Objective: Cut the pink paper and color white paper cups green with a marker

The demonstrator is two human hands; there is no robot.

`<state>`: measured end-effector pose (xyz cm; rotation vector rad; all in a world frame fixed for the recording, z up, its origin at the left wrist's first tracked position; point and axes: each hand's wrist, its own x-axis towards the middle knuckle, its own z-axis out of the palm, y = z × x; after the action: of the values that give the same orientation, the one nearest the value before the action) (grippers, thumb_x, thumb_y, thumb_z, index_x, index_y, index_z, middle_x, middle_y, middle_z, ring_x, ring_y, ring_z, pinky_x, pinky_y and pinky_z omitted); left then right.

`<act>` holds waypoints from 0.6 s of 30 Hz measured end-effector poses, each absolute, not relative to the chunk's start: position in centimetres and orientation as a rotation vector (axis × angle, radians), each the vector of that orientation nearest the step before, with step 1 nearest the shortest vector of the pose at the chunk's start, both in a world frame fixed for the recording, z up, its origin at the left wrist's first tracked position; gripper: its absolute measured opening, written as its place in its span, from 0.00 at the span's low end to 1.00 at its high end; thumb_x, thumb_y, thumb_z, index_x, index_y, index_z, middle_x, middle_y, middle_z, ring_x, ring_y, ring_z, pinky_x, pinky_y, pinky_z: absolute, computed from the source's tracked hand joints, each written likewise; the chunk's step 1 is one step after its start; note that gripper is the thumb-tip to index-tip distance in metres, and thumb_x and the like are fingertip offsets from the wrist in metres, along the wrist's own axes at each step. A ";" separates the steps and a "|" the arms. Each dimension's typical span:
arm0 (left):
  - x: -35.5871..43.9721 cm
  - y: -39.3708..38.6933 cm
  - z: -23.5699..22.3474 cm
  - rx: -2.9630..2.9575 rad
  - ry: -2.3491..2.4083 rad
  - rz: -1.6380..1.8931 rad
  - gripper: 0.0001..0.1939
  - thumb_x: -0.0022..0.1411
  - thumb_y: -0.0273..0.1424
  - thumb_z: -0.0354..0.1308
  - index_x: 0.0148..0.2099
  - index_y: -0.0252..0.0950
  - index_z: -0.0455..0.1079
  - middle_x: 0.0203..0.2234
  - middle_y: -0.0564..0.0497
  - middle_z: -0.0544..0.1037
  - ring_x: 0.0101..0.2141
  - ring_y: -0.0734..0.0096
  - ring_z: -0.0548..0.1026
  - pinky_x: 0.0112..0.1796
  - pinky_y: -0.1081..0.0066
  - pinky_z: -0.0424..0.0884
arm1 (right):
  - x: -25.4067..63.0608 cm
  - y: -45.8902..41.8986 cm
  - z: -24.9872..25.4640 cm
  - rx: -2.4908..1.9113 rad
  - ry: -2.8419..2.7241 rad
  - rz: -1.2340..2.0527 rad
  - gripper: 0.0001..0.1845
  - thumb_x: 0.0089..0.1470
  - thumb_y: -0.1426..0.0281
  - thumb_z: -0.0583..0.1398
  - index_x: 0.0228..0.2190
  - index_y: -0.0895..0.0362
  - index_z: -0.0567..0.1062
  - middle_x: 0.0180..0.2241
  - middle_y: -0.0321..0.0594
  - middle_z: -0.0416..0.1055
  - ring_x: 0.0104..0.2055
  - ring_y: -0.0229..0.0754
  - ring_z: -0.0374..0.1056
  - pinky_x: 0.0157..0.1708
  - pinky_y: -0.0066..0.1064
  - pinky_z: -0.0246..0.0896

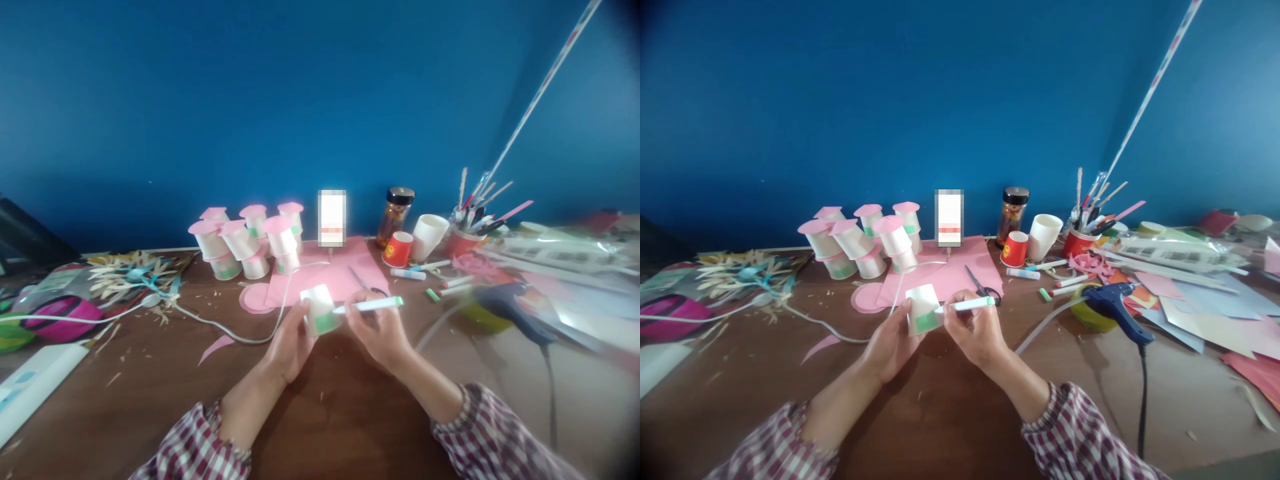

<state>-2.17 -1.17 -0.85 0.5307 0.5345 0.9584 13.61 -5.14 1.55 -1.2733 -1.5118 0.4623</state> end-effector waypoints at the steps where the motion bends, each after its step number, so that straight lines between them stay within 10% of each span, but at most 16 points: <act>1: -2.2 -1.1 -0.9 0.534 0.538 0.969 0.15 0.60 0.36 0.56 0.45 0.31 0.73 0.38 0.46 0.79 0.44 0.61 0.74 0.49 0.63 0.66 | 13.6 -5.1 1.5 -1.258 -1.488 0.478 0.05 0.53 0.73 0.57 0.26 0.57 0.71 0.24 0.36 0.70 0.26 0.37 0.66 0.24 0.24 0.61; 18: -2.2 -1.5 -0.5 0.660 0.553 1.065 0.11 0.57 0.34 0.60 0.43 0.38 0.71 0.33 0.53 0.74 0.37 0.71 0.71 0.41 0.70 0.68 | 12.8 -6.2 2.1 -1.070 -1.759 0.080 0.04 0.54 0.74 0.57 0.31 0.56 0.73 0.27 0.38 0.74 0.28 0.39 0.69 0.32 0.31 0.64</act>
<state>-2.23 -1.45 -0.53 0.6605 0.5533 1.0649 12.81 -6.19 2.11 -1.0700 -1.7593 0.0804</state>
